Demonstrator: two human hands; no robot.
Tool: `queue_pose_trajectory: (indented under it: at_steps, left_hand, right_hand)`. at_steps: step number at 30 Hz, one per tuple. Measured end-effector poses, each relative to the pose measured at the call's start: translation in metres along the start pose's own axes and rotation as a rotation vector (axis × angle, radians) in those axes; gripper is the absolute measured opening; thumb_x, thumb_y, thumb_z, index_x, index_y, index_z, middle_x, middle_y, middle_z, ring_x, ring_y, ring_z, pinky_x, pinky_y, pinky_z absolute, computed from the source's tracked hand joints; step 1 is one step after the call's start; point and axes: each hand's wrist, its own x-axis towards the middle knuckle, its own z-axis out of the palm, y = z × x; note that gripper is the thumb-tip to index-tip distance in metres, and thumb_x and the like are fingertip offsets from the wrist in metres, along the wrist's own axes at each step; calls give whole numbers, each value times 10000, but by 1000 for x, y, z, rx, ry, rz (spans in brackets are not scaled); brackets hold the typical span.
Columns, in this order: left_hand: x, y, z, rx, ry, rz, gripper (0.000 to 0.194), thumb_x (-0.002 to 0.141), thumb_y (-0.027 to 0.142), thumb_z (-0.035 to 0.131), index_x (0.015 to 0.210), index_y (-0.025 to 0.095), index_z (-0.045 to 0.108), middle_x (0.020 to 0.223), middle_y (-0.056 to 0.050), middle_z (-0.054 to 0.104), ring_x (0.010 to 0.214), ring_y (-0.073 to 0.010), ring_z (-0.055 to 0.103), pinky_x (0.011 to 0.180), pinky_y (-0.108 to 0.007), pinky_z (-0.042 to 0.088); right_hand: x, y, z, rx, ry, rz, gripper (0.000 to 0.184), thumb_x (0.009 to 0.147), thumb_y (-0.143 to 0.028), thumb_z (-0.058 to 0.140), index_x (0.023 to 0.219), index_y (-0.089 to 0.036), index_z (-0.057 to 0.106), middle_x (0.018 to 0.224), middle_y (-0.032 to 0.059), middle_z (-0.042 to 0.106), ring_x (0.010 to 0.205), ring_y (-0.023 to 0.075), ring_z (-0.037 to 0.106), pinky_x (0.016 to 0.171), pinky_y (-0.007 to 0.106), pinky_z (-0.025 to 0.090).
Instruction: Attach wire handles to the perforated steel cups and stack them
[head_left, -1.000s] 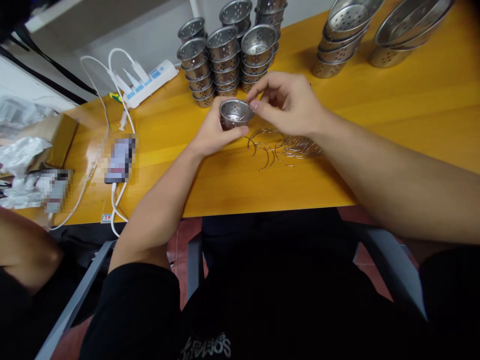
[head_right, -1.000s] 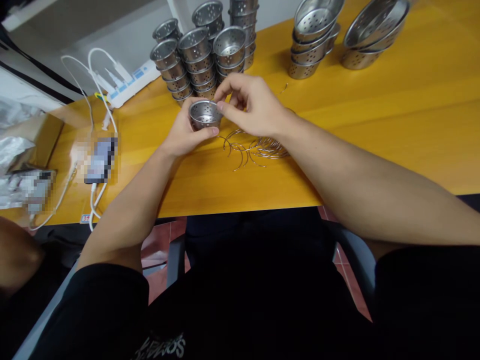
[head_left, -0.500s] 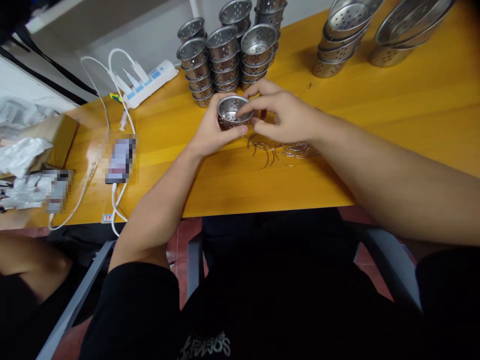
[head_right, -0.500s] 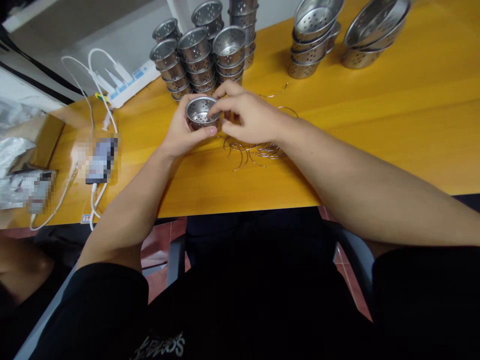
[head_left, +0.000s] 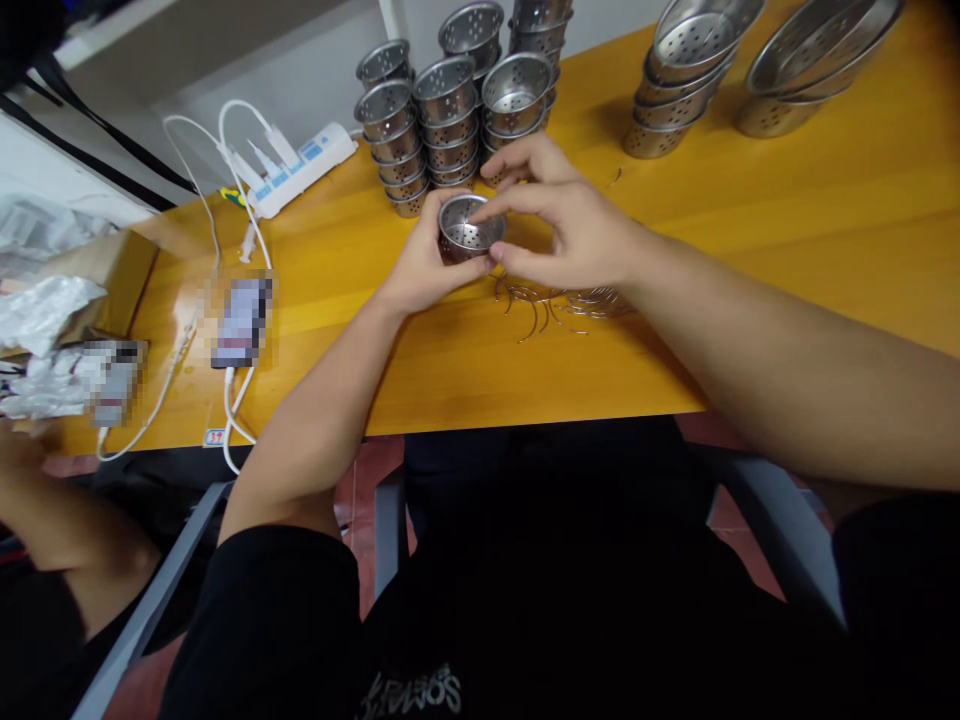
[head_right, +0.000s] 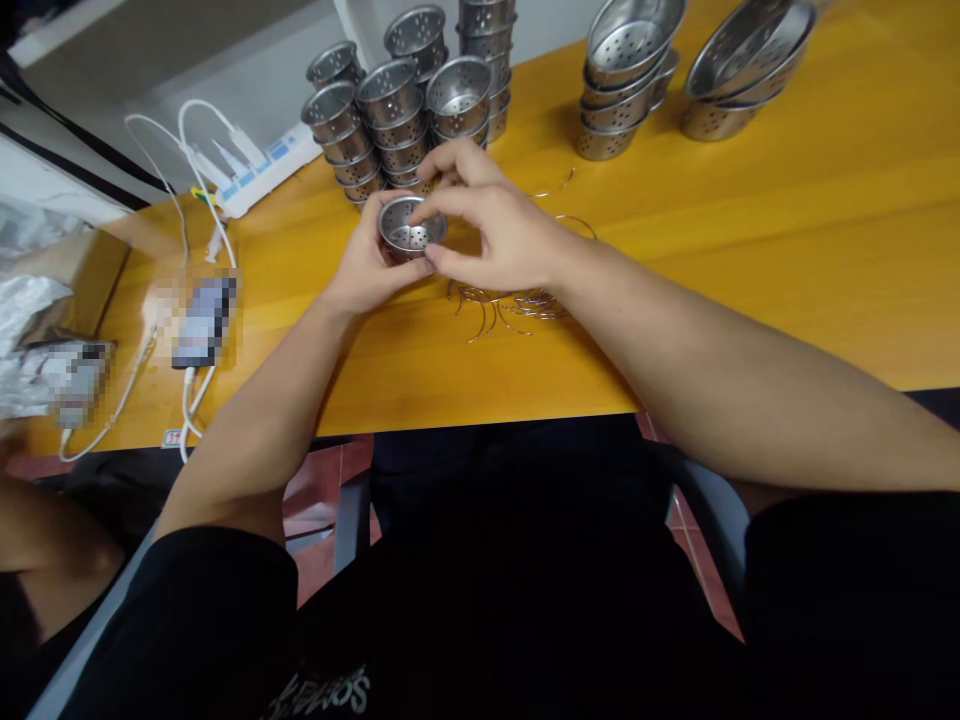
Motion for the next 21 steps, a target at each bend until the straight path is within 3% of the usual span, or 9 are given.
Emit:
queue_pose_trajectory:
  at_steps: [3,9,12,15,18,21]
  left_hand:
    - [1,4,1,-14,6,29,1136,1064,1114,716,1828,340,389,1752,-142,673,1686,-397,777,1454,-581,668]
    - [1,9,-2,13,-37,-9,1092,1096,1001,812,1862,350,387,1790,-150,657,1707,-413,766,1426,-629,677]
    - [0,0,-4,-7,-70,-91,1158,1058,989,890,1901,406,353,1933,-182,580,1741,-422,737,1374,-628,704]
    - [-2,-10,-7,-28,-73,-108,1137,1036,973,928,1876,414,404,1964,-192,571,1735,-418,723,1369,-619,703]
    - [-3,-15,-9,-31,-82,-97,972,1100,899,896,1816,385,486,1932,-178,594,1704,-399,739,1372,-628,696]
    - [-3,-16,-9,-19,-89,-100,902,1122,846,889,1791,370,513,1919,-173,601,1700,-404,746,1382,-660,688]
  right_hand:
    - [1,-8,4,-94,-44,1,316,1155,-658,887,1341,-405,923,1678,103,768,1610,439,663,1450,692,541]
    - [8,-21,2,-263,-203,116,169,1172,-463,811,1066,-335,780,1211,88,854,1328,435,771,1284,680,571]
    - [14,-40,-21,-464,-304,285,133,1162,-332,742,1033,-306,722,1250,126,882,1245,408,813,1263,633,585]
    - [16,-53,-48,-743,-337,560,59,1116,-255,756,1121,-272,813,1310,182,916,1319,464,863,1156,603,655]
    - [12,-44,-70,-945,-370,739,181,1113,-306,833,1267,-255,913,1372,208,932,1383,501,874,1022,561,695]
    - [6,-23,-85,-989,-409,839,194,1148,-356,891,1304,-249,938,1395,185,934,1289,421,899,896,475,653]
